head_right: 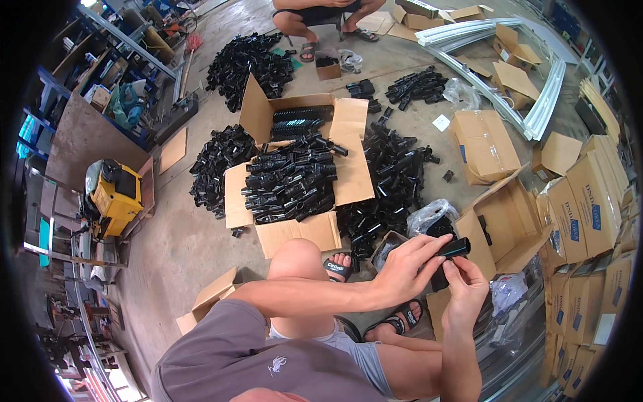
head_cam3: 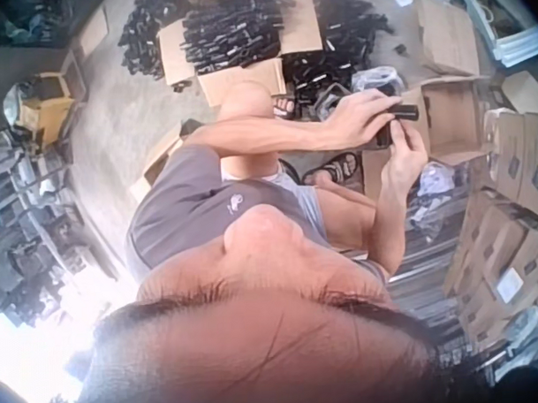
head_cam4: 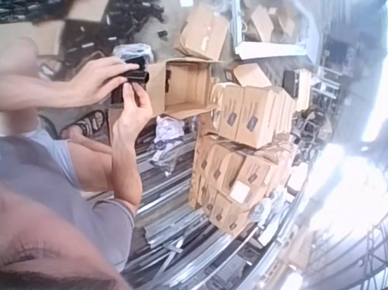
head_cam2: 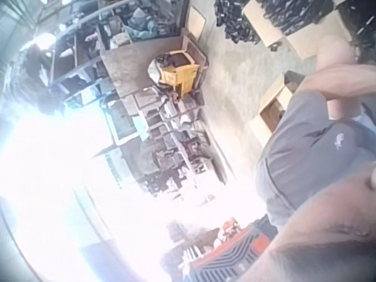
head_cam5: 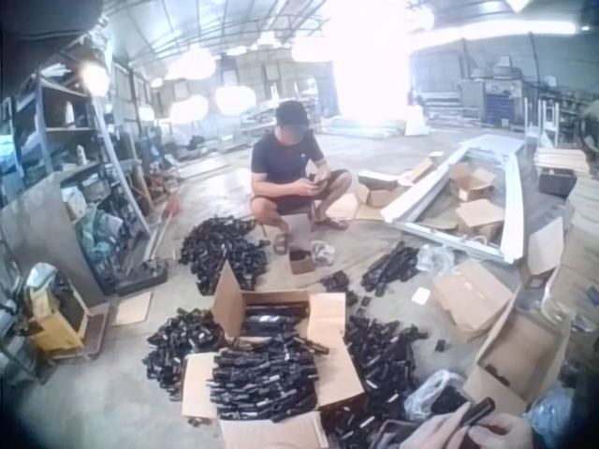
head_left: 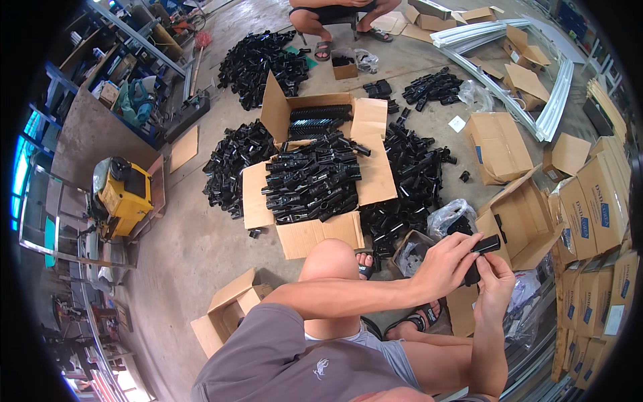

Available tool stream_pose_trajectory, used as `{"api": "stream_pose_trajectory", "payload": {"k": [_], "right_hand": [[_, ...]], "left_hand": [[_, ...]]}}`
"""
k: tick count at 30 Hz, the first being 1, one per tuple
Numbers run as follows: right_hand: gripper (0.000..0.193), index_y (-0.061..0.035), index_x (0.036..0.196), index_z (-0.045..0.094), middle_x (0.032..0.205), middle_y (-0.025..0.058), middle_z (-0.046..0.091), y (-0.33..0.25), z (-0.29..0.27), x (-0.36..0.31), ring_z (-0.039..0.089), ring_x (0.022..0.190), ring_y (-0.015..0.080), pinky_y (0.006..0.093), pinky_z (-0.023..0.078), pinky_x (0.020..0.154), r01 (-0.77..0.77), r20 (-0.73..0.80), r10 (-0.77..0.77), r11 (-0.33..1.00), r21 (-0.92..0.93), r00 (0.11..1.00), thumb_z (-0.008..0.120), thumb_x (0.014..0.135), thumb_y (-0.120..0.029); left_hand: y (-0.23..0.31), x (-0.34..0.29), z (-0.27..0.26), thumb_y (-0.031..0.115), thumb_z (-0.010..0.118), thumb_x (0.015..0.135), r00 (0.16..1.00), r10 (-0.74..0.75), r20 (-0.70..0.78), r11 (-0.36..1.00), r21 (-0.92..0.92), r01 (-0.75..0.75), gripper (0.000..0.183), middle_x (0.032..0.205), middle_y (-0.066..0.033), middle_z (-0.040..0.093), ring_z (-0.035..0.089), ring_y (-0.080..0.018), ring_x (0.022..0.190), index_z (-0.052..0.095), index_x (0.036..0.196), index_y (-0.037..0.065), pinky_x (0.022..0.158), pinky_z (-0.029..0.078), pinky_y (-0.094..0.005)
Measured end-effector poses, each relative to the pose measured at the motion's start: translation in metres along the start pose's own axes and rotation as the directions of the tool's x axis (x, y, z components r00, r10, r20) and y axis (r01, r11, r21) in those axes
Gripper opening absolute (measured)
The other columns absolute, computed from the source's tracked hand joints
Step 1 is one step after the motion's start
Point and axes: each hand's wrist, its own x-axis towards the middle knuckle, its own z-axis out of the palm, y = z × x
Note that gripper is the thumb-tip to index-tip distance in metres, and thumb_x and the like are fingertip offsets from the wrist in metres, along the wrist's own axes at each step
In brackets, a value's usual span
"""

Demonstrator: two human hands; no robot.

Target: The person sorts through and handles various black plastic joints and connectors from boxes on the floor, picking them up to look at them and placing them back.

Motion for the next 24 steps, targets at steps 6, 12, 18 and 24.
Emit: {"api": "stream_pose_trajectory", "payload": {"k": [6,12,18,24], "right_hand": [[0.015,0.0045,0.105,0.069,0.096,0.0043,0.069,0.0010,0.0062,-0.0040,0.061,0.086,0.0083,0.0219,0.047,0.080,0.112,0.016,-0.111,0.986,-0.123,0.994,0.069,0.093,-0.005],[0.015,0.0048,0.106,0.068,0.096,0.0039,0.069,0.0016,0.0046,-0.0044,0.060,0.088,0.0080,0.0229,0.046,0.081,0.156,0.045,-0.150,0.967,-0.203,0.988,0.067,0.096,-0.007],[0.014,0.0036,0.104,0.069,0.095,0.0040,0.068,-0.0017,0.0059,-0.0046,0.060,0.087,0.0083,0.0222,0.046,0.080,0.103,0.014,-0.102,0.985,-0.135,0.995,0.070,0.092,-0.003],[0.017,0.0021,0.104,0.067,0.096,0.0046,0.067,-0.0021,0.0006,-0.0019,0.062,0.088,0.0092,0.0212,0.048,0.080,0.011,0.025,-0.011,1.000,-0.018,1.000,0.073,0.088,0.000]], "left_hand": [[0.0021,0.0014,-0.0017,0.007,0.064,0.091,1.000,-0.015,0.014,1.000,0.005,0.015,0.041,0.103,-0.0162,0.065,0.065,-0.0328,0.088,0.059,0.132,0.002,0.074,0.052,-0.0384],[0.0021,0.0016,-0.0024,0.007,0.064,0.091,1.000,-0.004,0.016,1.000,0.003,0.004,0.040,0.104,-0.0162,0.065,0.065,-0.0326,0.088,0.059,0.131,0.001,0.073,0.052,-0.0382],[0.0015,0.0012,-0.0019,0.007,0.064,0.091,1.000,-0.009,0.018,1.000,-0.003,0.010,0.039,0.104,-0.0163,0.065,0.065,-0.0323,0.087,0.060,0.130,0.001,0.073,0.052,-0.0382],[0.0013,0.0016,-0.0022,0.006,0.064,0.090,1.000,-0.003,0.013,1.000,0.004,0.003,0.039,0.103,-0.0163,0.065,0.065,-0.0322,0.086,0.061,0.129,0.001,0.072,0.052,-0.0378]]}}
